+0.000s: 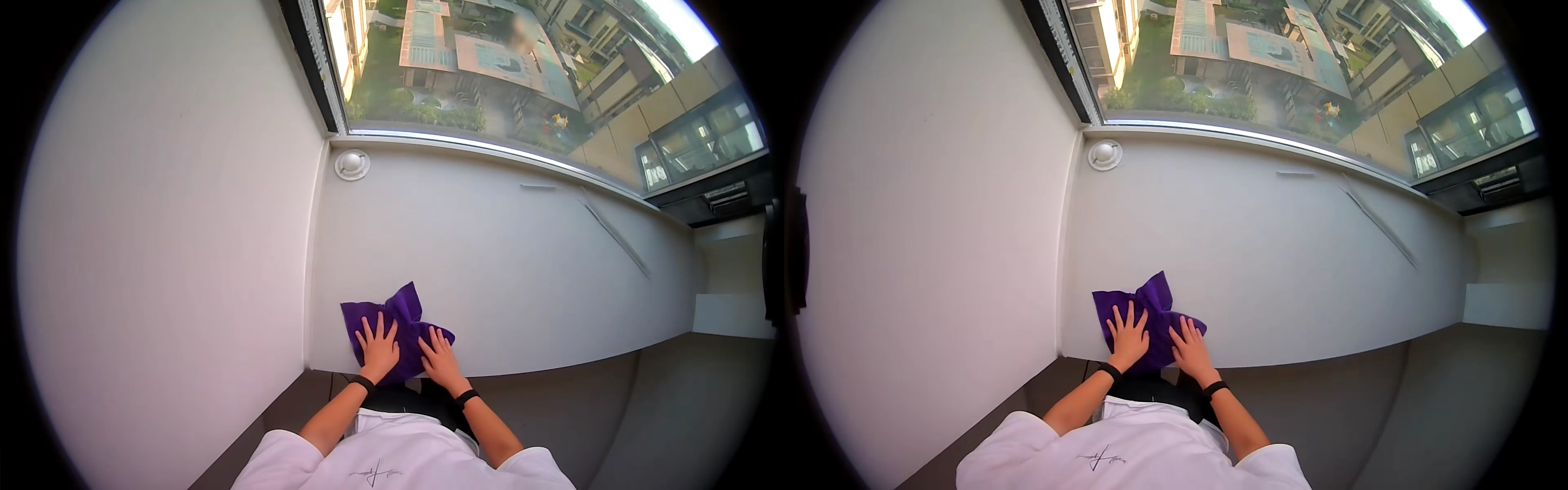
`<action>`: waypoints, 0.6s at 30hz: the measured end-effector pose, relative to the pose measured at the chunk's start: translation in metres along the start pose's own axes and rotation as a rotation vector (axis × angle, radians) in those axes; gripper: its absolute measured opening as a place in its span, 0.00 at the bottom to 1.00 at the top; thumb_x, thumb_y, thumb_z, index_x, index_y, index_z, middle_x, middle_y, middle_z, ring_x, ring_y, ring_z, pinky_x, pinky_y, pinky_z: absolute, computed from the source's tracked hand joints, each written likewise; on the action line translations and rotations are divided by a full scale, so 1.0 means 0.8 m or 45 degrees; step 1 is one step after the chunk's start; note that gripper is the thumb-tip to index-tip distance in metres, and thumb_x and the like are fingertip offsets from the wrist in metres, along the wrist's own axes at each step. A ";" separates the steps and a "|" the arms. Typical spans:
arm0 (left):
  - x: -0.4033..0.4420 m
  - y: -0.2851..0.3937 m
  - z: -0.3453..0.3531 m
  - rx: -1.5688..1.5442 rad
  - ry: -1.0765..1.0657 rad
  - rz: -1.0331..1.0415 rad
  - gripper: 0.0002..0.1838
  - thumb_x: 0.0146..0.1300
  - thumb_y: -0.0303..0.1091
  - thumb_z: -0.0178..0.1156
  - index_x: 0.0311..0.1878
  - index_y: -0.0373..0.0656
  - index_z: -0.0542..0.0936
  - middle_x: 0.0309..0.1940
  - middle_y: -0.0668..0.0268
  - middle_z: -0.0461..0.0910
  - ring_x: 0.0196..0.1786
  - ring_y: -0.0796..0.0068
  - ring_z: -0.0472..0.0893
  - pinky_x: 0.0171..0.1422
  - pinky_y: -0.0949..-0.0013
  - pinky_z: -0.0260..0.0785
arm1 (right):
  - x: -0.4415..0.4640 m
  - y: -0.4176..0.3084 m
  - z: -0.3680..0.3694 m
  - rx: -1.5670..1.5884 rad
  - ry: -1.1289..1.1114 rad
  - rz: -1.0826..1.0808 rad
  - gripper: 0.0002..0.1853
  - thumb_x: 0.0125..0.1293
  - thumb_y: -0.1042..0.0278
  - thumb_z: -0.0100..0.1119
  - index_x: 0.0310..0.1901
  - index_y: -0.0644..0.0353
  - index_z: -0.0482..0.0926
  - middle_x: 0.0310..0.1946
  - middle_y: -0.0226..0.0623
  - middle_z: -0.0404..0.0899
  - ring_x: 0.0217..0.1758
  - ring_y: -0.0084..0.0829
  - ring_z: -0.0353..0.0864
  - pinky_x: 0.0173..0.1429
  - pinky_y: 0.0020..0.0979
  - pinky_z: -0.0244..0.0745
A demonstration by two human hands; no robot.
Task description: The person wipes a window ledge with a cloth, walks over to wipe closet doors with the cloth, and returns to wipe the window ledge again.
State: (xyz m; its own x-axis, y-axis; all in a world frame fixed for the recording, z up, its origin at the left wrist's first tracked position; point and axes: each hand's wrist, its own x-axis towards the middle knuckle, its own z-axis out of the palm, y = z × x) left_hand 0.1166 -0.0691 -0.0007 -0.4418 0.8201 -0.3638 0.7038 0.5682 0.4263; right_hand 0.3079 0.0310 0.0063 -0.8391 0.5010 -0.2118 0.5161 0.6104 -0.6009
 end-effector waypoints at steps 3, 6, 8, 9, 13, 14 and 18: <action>0.024 0.040 -0.018 -0.067 -0.049 0.000 0.34 0.66 0.42 0.60 0.77 0.59 0.70 0.85 0.55 0.43 0.82 0.24 0.33 0.74 0.14 0.33 | -0.023 0.066 -0.047 -0.018 0.094 0.145 0.33 0.69 0.66 0.60 0.76 0.49 0.68 0.82 0.56 0.49 0.82 0.66 0.50 0.79 0.60 0.55; 0.100 0.061 -0.026 -0.112 0.078 0.062 0.23 0.73 0.45 0.54 0.68 0.58 0.80 0.83 0.56 0.53 0.82 0.26 0.43 0.77 0.19 0.40 | 0.018 0.111 -0.073 0.022 0.257 0.333 0.30 0.74 0.63 0.56 0.77 0.51 0.67 0.83 0.57 0.44 0.84 0.66 0.45 0.81 0.61 0.50; 0.156 0.077 -0.042 -0.198 0.055 -0.036 0.23 0.77 0.46 0.48 0.70 0.56 0.79 0.83 0.57 0.54 0.82 0.28 0.45 0.78 0.22 0.42 | 0.065 0.120 -0.083 0.045 0.339 0.422 0.30 0.76 0.60 0.54 0.77 0.54 0.65 0.83 0.59 0.44 0.84 0.66 0.43 0.81 0.63 0.48; 0.169 0.088 -0.046 -0.258 0.073 -0.113 0.24 0.78 0.46 0.46 0.71 0.55 0.78 0.83 0.57 0.53 0.82 0.29 0.45 0.79 0.23 0.43 | 0.084 0.125 -0.080 -0.009 0.358 0.426 0.30 0.76 0.59 0.53 0.76 0.57 0.66 0.82 0.61 0.46 0.84 0.65 0.44 0.81 0.64 0.49; 0.183 0.111 -0.016 -0.276 0.129 -0.291 0.26 0.79 0.46 0.41 0.71 0.51 0.77 0.83 0.55 0.52 0.82 0.29 0.44 0.79 0.24 0.46 | 0.098 0.118 -0.064 0.080 0.256 0.223 0.28 0.76 0.58 0.54 0.73 0.60 0.69 0.80 0.61 0.52 0.83 0.64 0.49 0.80 0.62 0.52; 0.172 0.114 -0.006 -0.243 0.114 -0.264 0.25 0.79 0.46 0.43 0.71 0.50 0.77 0.83 0.54 0.52 0.82 0.29 0.45 0.78 0.24 0.46 | 0.086 0.120 -0.061 0.076 0.182 0.117 0.28 0.75 0.57 0.55 0.72 0.60 0.71 0.79 0.61 0.54 0.83 0.63 0.50 0.80 0.62 0.53; 0.096 0.153 0.044 -0.109 0.070 -0.137 0.24 0.76 0.42 0.48 0.70 0.49 0.78 0.82 0.52 0.54 0.82 0.27 0.45 0.77 0.22 0.47 | -0.007 0.147 -0.077 0.051 0.013 -0.138 0.26 0.73 0.59 0.57 0.70 0.58 0.75 0.80 0.58 0.53 0.83 0.62 0.51 0.80 0.60 0.54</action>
State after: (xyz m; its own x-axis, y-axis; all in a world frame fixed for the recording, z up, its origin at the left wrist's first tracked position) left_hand 0.1886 0.0609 -0.0051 -0.5435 0.7554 -0.3660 0.6020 0.6546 0.4572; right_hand 0.3836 0.1379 -0.0155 -0.8877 0.4399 -0.1360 0.4150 0.6363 -0.6503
